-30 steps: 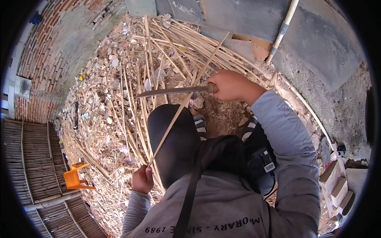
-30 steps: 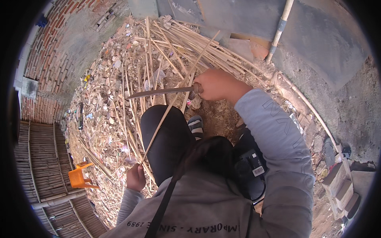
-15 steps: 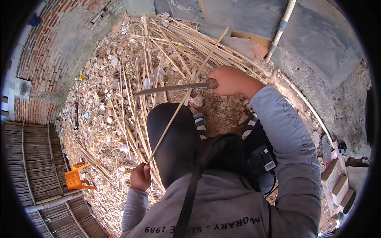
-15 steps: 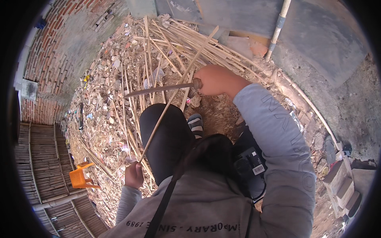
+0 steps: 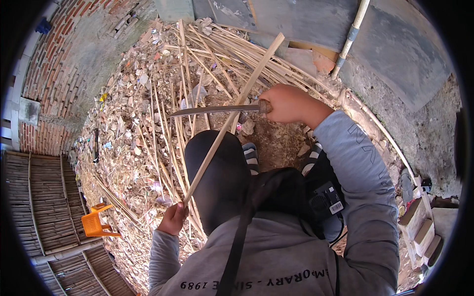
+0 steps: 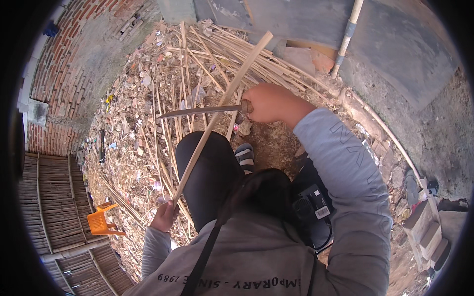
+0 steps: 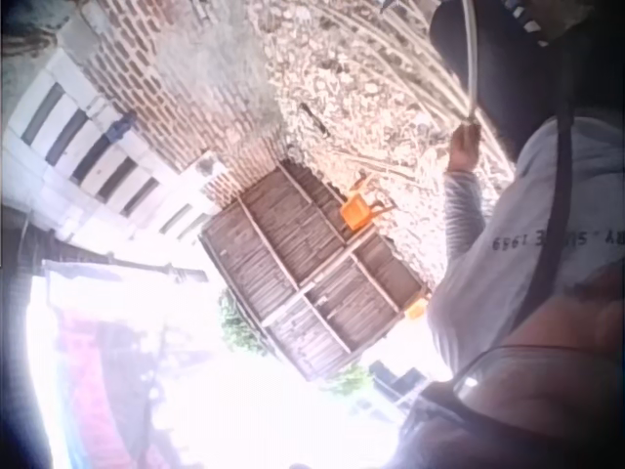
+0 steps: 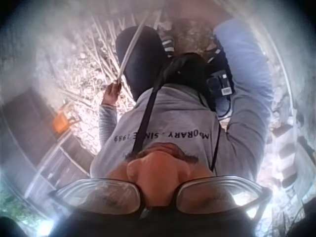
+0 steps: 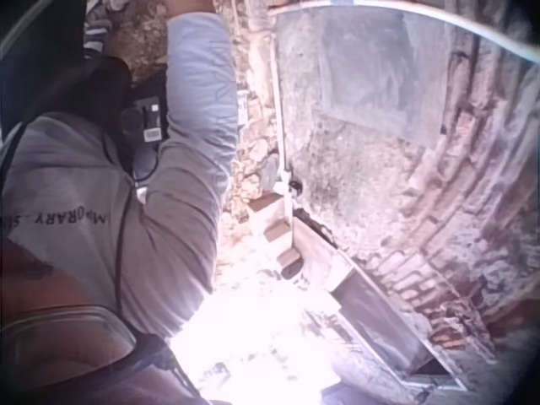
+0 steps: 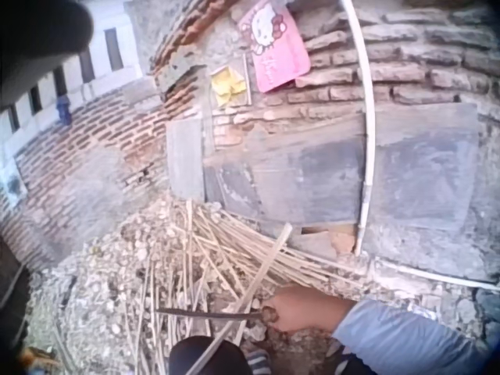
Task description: The person strips thin layers from a long bamboo stalk using a curved blade. They hold the stalk steady with their left hand and use the blade in their right hand to shave the material along the length of the bamboo piece.
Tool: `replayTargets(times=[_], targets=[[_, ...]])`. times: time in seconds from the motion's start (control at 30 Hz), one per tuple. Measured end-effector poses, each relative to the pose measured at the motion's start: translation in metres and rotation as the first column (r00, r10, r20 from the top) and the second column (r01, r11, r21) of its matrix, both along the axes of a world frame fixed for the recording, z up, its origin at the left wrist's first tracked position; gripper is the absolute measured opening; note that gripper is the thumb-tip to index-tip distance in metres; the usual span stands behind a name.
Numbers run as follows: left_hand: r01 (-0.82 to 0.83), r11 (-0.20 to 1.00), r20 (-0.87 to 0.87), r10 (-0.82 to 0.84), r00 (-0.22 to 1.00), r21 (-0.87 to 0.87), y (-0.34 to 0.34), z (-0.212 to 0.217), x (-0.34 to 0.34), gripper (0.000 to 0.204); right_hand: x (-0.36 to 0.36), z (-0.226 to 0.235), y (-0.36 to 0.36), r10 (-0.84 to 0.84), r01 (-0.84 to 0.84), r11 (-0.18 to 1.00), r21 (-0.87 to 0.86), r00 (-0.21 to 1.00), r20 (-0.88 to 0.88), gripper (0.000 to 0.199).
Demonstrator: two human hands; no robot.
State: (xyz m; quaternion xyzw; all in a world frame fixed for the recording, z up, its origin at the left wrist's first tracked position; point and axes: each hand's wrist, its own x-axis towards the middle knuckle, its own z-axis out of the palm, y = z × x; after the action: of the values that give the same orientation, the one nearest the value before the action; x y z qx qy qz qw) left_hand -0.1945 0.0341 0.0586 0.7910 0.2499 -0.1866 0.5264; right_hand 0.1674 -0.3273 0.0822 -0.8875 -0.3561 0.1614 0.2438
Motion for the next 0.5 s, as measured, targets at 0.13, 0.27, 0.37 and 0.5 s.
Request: replayTargets(times=[0.13,0.27,0.37,0.5], targets=[[0.062,0.97,0.277,-0.128,0.952,0.234,-0.018,0.004,0.016,0.049,0.001,0.001,0.002,-0.002,0.003,1.0,-0.026,1.0,0.01,0.029],[0.09,0.933,0.265,-0.191,0.945,0.349,-0.027,0.005,0.02,0.044,0.001,-0.004,0.002,0.002,0.001,0.999,-0.051,0.998,0.057,0.029],[0.084,0.89,0.263,-0.222,0.939,0.449,-0.041,-0.002,0.017,0.04,-0.008,0.003,0.006,0.05,-0.045,0.996,-0.074,0.996,0.076,0.027],[0.046,0.829,0.268,-0.231,0.935,0.557,-0.052,-0.011,0.02,0.038,-0.018,0.008,0.012,0.117,-0.107,0.989,-0.104,0.988,0.102,0.025]])
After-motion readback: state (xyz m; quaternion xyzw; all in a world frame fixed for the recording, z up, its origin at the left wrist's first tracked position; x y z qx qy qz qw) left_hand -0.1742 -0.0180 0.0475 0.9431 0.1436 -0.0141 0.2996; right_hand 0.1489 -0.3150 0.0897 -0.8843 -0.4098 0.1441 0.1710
